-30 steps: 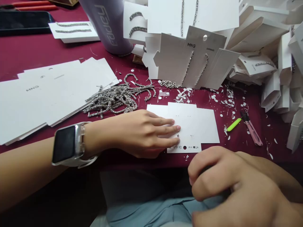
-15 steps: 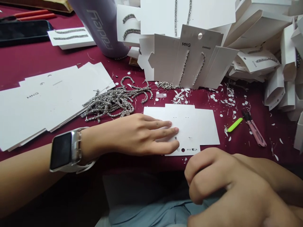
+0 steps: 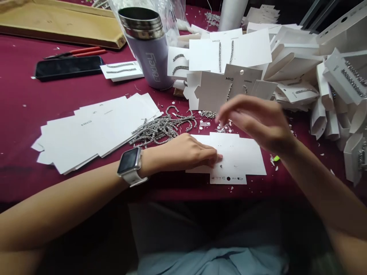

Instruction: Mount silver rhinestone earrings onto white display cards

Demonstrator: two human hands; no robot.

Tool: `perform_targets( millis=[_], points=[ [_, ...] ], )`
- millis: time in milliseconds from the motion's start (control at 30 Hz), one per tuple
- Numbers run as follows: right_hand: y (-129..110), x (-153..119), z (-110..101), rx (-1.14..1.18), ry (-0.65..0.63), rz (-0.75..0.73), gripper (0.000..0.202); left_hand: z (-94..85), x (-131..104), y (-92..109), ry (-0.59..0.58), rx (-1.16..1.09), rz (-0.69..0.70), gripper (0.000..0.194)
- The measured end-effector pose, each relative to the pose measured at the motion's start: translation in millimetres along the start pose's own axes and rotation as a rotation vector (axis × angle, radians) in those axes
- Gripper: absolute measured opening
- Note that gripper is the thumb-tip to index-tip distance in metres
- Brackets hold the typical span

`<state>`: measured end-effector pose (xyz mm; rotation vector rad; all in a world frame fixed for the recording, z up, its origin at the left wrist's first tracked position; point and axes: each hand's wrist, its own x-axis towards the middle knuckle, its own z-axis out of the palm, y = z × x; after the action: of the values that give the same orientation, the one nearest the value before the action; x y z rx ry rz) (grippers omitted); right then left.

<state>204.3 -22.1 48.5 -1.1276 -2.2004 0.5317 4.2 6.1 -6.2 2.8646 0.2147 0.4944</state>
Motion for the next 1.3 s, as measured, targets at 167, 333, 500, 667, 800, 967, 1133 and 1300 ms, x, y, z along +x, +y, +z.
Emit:
perform_targets(
  millis=[167,333,500,667,800,967,1133,1300],
  points=[
    [51.3,31.0,17.2,-0.631,0.032,0.115,0.019,-2.3,0.5,-2.3,-0.067,-0.080,0.014,0.022],
    [64.1,21.8,32.1,-0.785,0.008,0.075,0.020,-0.7,2.2,0.5,-0.039,0.004,0.036,0.022],
    [60.3,24.5,37.1,-0.790,-0.024,0.077,0.019,-3.5,6.7,4.3,-0.050,-0.035,-0.014,0.022],
    [58.1,22.5,36.9,-0.748,0.021,0.068,0.018,-10.2,9.7,8.6,-0.087,-0.180,-0.076,0.021],
    [56.7,19.5,31.8,-0.694,0.049,0.059,0.014,-7.9,6.2,11.4,-0.067,-0.260,-0.114,0.019],
    [58.7,19.4,31.1,-0.661,0.032,0.031,0.012,-4.1,0.7,14.8,0.000,-0.214,-0.145,0.018],
    [53.4,8.0,28.7,-0.624,0.023,-0.004,0.021,-9.0,16.7,26.7,0.064,-0.025,-0.034,0.019],
    [54.5,-21.4,18.5,-0.602,0.019,0.030,0.023,-0.1,45.6,34.4,0.033,0.214,0.218,0.027]
  ],
)
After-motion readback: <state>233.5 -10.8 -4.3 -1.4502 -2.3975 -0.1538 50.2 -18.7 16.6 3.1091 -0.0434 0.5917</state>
